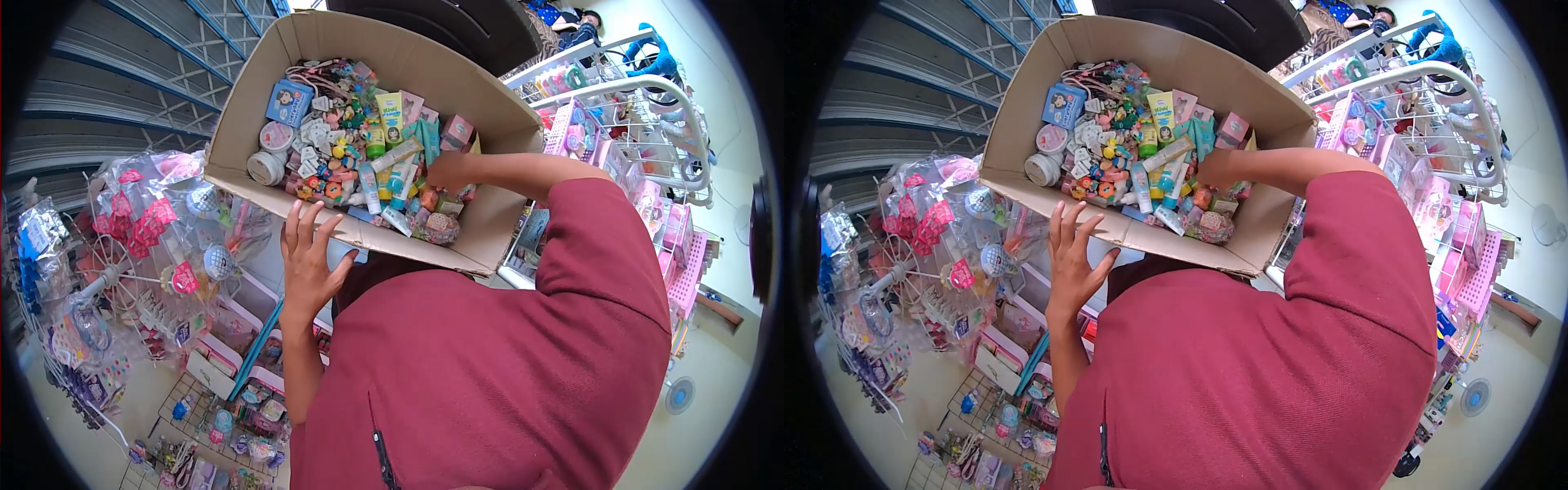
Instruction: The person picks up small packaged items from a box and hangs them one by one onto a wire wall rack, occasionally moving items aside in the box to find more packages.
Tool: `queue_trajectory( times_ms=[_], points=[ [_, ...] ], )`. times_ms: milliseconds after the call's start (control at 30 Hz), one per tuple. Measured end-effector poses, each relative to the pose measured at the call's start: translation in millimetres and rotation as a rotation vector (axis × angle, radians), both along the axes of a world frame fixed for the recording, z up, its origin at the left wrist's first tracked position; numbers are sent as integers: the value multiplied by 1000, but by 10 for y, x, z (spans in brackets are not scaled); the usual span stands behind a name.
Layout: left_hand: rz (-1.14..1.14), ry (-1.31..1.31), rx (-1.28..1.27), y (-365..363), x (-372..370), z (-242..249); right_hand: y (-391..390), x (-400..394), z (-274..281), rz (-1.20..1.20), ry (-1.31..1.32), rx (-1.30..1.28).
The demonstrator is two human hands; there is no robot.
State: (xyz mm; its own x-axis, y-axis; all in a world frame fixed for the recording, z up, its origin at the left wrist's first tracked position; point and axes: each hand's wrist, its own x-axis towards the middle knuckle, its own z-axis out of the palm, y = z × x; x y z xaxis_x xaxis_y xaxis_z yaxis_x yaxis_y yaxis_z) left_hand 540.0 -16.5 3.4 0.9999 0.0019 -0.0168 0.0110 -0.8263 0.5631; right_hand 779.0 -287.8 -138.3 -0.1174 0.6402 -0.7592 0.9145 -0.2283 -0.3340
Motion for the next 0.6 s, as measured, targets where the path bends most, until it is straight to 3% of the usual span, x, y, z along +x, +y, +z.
queue_trajectory(
  times_ms=[133, 267, 333, 400, 467, 533, 600],
  points=[
    [2, -21, -28, -5, 48, -7, -159, -45, -17, -9, -123, 63],
    [-14, -23, -15, 4, 46, -16, -264, 136, -147, -38, -70, 169],
    [-22, 17, -22, 8, 67, 105, 61, 214, 81, -36, 4, 9],
    [-31, 54, -32, -8, 113, 198, 444, 204, 851, -237, 92, 8],
    [19, 39, 110, -46, 180, 235, 689, 178, 1090, -292, 219, 239],
    [61, -17, 42, -108, 299, 259, 903, 52, 1394, -381, 447, 511],
    [122, -131, -63, -207, 409, 344, 1055, -105, 1603, -456, 610, 624]
  ],
)
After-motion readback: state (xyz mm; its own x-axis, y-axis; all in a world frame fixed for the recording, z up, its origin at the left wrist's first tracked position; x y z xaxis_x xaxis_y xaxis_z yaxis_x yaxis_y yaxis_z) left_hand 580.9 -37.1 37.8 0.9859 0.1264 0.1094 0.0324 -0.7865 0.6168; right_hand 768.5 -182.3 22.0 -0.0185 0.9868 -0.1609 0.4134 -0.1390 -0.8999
